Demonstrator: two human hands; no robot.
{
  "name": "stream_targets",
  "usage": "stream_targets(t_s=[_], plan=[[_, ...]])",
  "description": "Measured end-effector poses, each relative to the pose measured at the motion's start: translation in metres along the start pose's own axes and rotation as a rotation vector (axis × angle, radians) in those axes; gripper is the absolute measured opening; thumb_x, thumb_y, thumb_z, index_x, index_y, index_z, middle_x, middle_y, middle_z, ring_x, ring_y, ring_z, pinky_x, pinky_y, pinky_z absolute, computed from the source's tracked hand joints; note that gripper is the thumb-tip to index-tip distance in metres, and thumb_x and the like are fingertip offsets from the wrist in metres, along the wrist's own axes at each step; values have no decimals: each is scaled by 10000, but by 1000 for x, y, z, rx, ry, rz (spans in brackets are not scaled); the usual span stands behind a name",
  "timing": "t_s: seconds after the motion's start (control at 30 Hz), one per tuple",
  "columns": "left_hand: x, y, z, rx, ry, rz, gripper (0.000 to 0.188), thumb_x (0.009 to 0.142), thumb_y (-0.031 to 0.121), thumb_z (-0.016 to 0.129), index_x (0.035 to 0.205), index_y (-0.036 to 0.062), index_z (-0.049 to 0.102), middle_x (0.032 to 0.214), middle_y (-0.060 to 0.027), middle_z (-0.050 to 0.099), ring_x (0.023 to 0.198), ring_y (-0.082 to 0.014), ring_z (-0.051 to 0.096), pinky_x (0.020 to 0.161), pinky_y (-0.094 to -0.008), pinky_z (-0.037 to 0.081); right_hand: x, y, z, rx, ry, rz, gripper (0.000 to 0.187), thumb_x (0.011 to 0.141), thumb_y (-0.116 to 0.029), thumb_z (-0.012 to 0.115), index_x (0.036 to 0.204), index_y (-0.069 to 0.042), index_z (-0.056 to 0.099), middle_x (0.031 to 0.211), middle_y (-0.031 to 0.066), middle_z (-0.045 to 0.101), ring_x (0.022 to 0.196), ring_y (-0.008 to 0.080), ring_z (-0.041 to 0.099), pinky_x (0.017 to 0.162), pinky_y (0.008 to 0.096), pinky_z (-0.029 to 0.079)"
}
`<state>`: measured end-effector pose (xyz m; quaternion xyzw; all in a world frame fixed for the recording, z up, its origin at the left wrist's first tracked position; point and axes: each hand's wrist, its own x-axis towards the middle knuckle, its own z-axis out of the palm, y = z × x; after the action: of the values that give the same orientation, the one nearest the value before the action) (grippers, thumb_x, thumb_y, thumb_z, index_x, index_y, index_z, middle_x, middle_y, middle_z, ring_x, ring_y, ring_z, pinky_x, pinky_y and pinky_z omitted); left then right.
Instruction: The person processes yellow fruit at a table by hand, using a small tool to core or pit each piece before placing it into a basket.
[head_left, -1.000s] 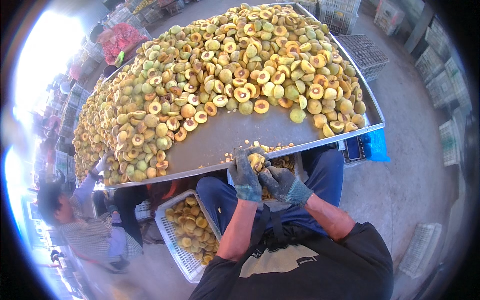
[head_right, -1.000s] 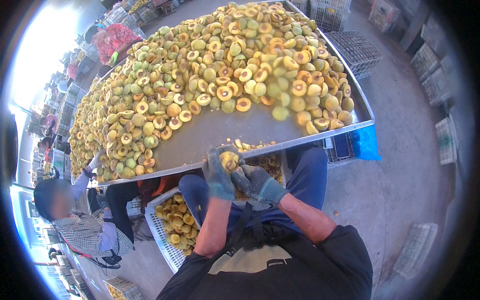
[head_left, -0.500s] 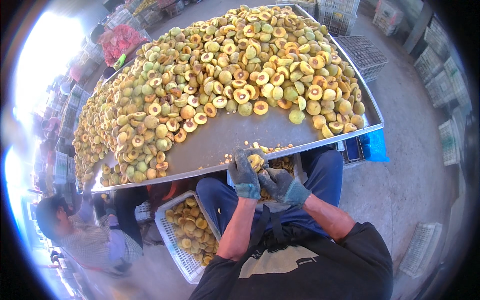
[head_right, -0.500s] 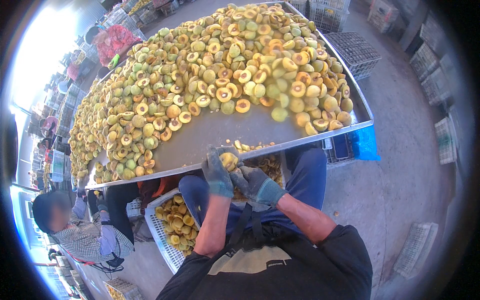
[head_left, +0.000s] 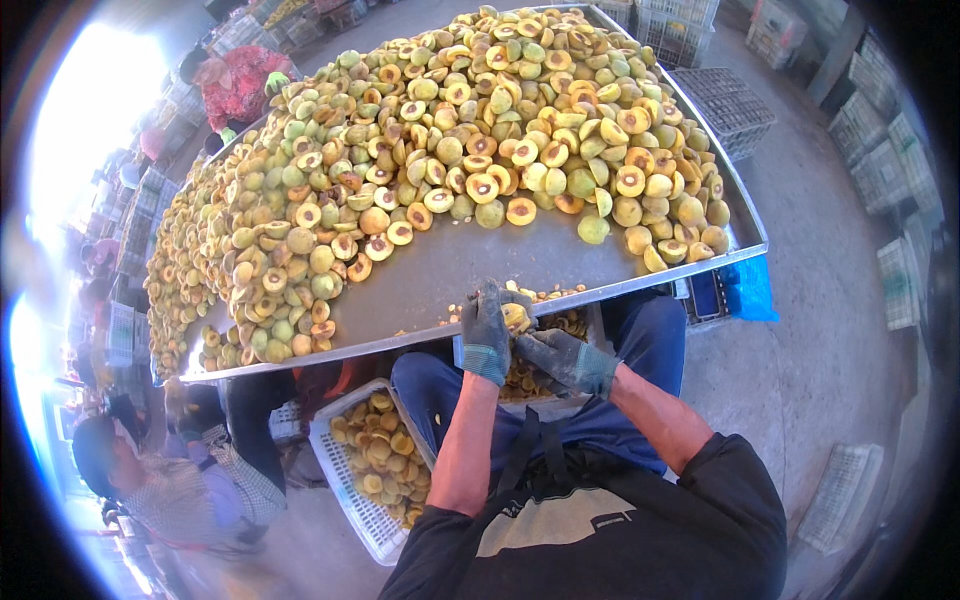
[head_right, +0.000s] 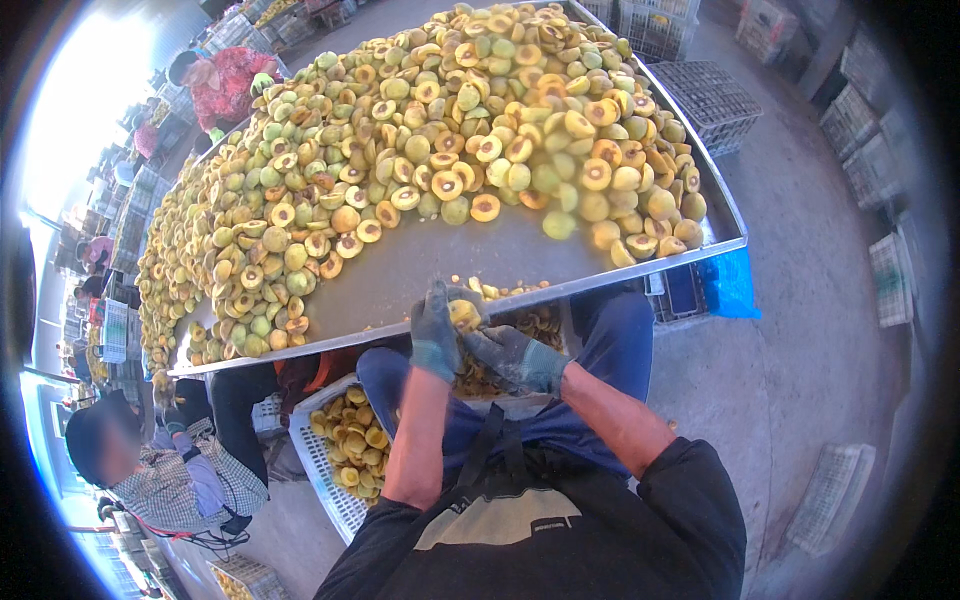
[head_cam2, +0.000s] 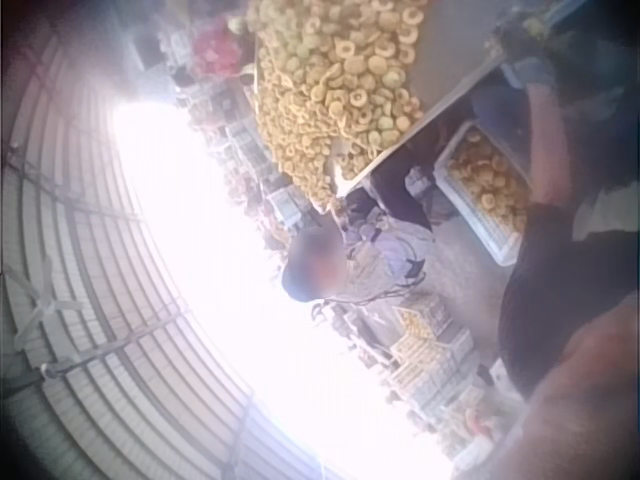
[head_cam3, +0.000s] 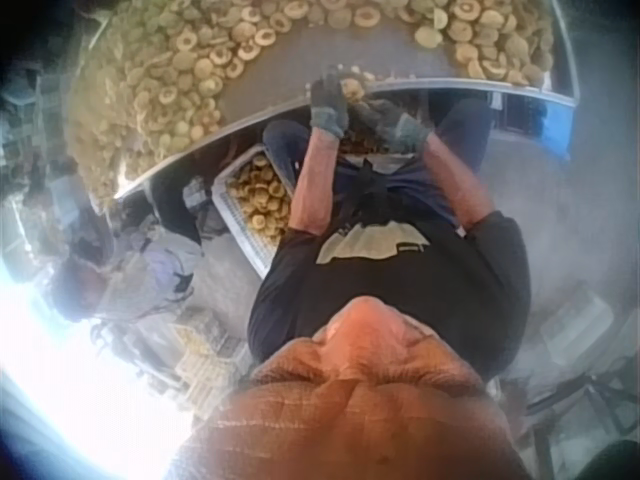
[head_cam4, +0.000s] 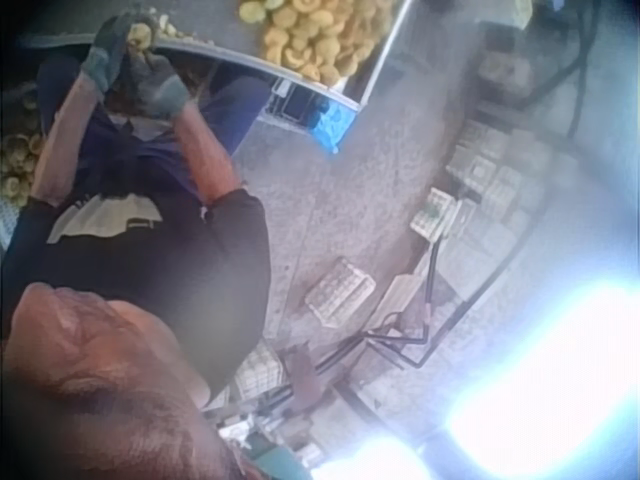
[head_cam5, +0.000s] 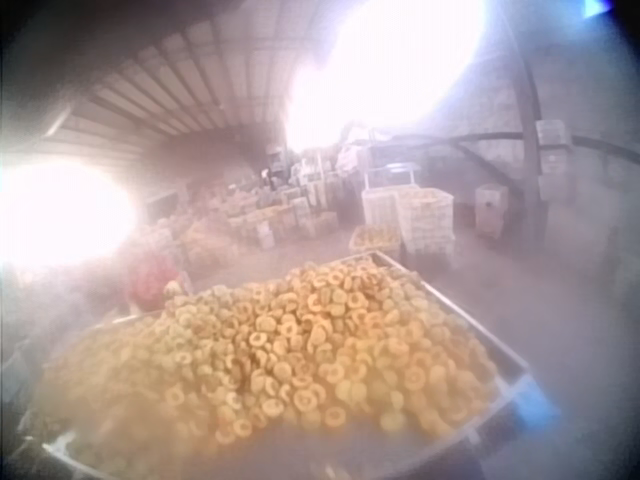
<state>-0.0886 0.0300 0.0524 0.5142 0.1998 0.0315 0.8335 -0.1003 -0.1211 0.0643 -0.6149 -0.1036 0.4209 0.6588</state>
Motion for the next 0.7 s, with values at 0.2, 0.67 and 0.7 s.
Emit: stream_targets(t_s=[0.2,0.67,0.7], plan=[[5,-5,-15,18,-347,26,728,1003,550,353,756,-50,684,715,-147,683,597,-206,650,591,-295,547,-12,-2,-11,475,-195,241,373,994,-453,564,817,-126,592,600,-48,432,481,53,389,406,219,291],[6,-19,-13,16,-429,281,814,1021,577,217,705,-16,676,700,-141,679,668,-229,648,731,-327,542,2,29,-21,593,-346,178,379,1001,-439,550,804,-115,560,575,-59,392,440,42,349,368,215,273],[5,-23,-9,-35,-367,253,844,1005,610,217,676,-22,670,678,-154,666,654,-246,639,714,-334,533,3,31,-22,570,-344,182,387,1004,-448,536,804,-118,551,569,-58,389,423,41,338,352,213,267]])
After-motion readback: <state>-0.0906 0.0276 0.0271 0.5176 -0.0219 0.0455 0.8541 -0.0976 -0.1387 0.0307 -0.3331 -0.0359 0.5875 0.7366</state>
